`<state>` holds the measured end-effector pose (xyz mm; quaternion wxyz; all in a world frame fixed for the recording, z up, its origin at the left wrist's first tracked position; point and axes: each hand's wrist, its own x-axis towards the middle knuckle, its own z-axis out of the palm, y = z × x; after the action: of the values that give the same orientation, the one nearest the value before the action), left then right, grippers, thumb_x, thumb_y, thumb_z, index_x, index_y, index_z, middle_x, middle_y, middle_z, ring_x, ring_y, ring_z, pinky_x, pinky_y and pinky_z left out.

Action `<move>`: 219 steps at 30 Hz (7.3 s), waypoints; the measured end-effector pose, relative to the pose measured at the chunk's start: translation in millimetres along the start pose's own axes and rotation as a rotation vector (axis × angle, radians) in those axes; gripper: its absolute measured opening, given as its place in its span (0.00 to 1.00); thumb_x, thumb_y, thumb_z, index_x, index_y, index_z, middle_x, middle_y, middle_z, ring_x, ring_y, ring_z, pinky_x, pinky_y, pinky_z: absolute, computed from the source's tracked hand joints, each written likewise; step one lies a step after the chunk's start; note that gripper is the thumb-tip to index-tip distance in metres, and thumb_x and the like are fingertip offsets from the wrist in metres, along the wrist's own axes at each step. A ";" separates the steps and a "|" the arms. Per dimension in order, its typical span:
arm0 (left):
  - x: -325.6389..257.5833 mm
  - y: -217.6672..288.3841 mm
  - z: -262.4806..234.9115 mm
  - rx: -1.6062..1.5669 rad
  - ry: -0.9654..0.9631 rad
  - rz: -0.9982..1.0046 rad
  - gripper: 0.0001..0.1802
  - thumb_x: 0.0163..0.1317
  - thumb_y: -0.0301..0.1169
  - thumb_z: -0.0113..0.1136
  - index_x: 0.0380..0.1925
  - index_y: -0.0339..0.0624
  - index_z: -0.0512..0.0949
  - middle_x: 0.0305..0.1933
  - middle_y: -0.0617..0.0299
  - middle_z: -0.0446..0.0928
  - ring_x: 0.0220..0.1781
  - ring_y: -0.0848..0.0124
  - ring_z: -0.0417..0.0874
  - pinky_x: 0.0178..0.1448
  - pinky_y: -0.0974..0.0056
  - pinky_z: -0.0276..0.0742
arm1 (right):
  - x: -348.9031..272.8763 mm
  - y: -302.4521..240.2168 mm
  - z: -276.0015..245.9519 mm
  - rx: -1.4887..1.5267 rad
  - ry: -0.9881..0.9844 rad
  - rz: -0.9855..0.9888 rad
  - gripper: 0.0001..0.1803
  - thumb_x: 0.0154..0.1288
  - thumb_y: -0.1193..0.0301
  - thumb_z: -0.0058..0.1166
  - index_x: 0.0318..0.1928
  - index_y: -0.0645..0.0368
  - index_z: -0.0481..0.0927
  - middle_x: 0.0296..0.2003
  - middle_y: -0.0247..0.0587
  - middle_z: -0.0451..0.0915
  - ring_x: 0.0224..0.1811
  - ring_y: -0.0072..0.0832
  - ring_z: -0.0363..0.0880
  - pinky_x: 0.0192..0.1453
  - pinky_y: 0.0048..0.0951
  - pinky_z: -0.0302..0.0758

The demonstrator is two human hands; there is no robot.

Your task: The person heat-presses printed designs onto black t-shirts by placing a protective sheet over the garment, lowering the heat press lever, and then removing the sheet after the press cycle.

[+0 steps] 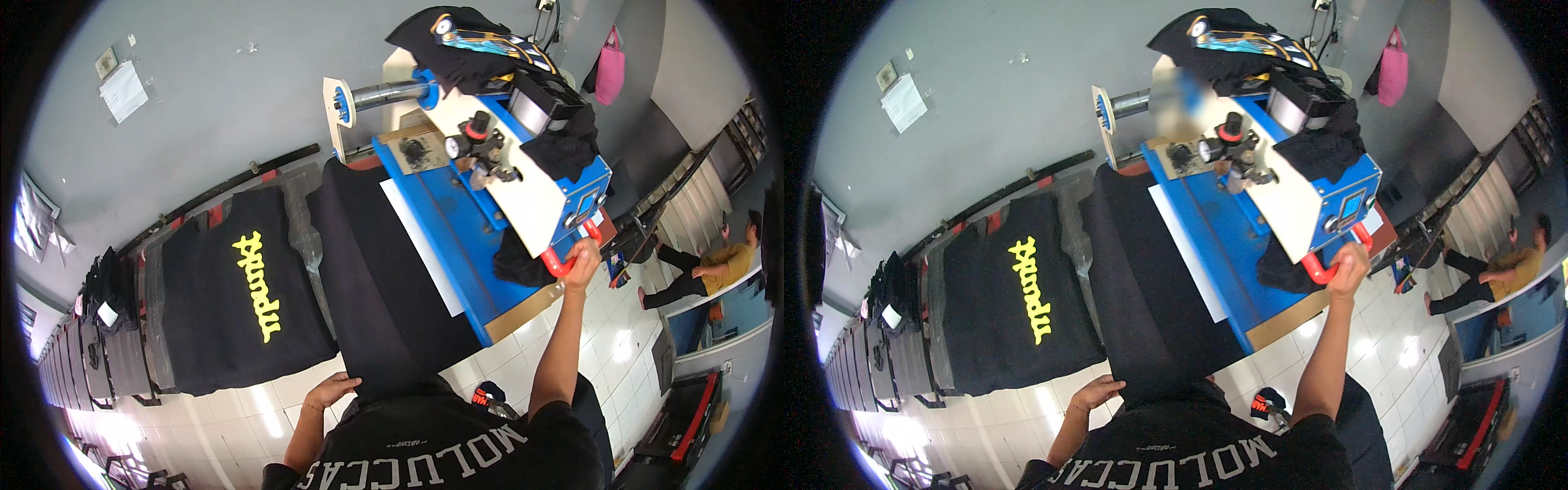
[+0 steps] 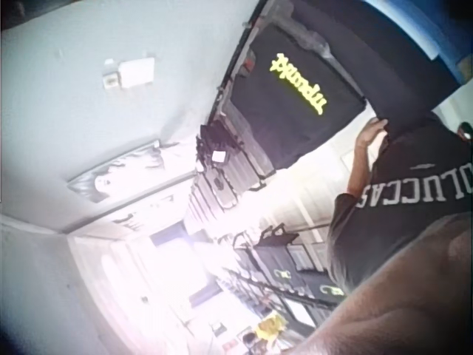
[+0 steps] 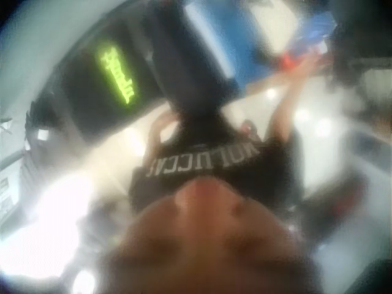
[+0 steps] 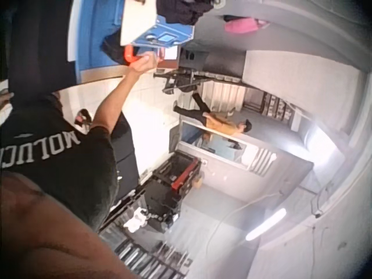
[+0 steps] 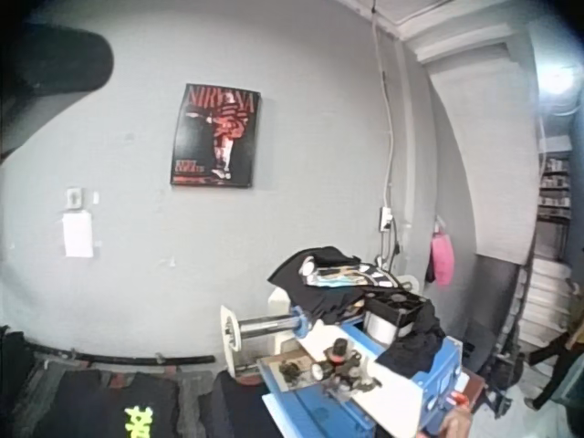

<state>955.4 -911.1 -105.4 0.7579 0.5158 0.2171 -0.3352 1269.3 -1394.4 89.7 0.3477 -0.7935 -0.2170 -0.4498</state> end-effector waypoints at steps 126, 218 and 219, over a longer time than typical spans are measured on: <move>-58.4 106.0 -61.5 0.961 0.822 1.090 0.11 0.71 0.26 0.48 0.45 0.29 0.76 0.45 0.48 0.78 0.48 0.58 0.79 0.54 0.60 0.75 | -355.3 -209.4 -74.0 0.110 -0.631 1.416 0.13 0.67 0.65 0.52 0.45 0.59 0.80 0.34 0.43 0.85 0.35 0.32 0.85 0.38 0.32 0.81; 55.4 -41.9 508.3 1.281 -1.288 0.293 0.09 0.68 0.30 0.56 0.34 0.34 0.77 0.27 0.64 0.75 0.26 0.78 0.74 0.30 0.71 0.70 | -318.5 -293.6 -250.8 -0.805 0.492 1.157 0.19 0.55 0.83 0.58 0.49 0.61 0.79 0.53 0.51 0.76 0.45 0.37 0.83 0.43 0.33 0.81; 56.9 -43.2 507.7 1.277 -1.300 0.240 0.09 0.69 0.30 0.55 0.34 0.34 0.77 0.27 0.66 0.73 0.27 0.79 0.72 0.30 0.72 0.70 | -324.6 -290.1 -247.7 -0.863 0.513 1.078 0.20 0.50 0.82 0.62 0.47 0.57 0.81 0.50 0.47 0.75 0.38 0.32 0.82 0.38 0.31 0.80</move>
<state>954.1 -1408.7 18.3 0.3320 0.5656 -0.5330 -0.5346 776.6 -1397.1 0.0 0.2172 -0.7260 0.4876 -0.4335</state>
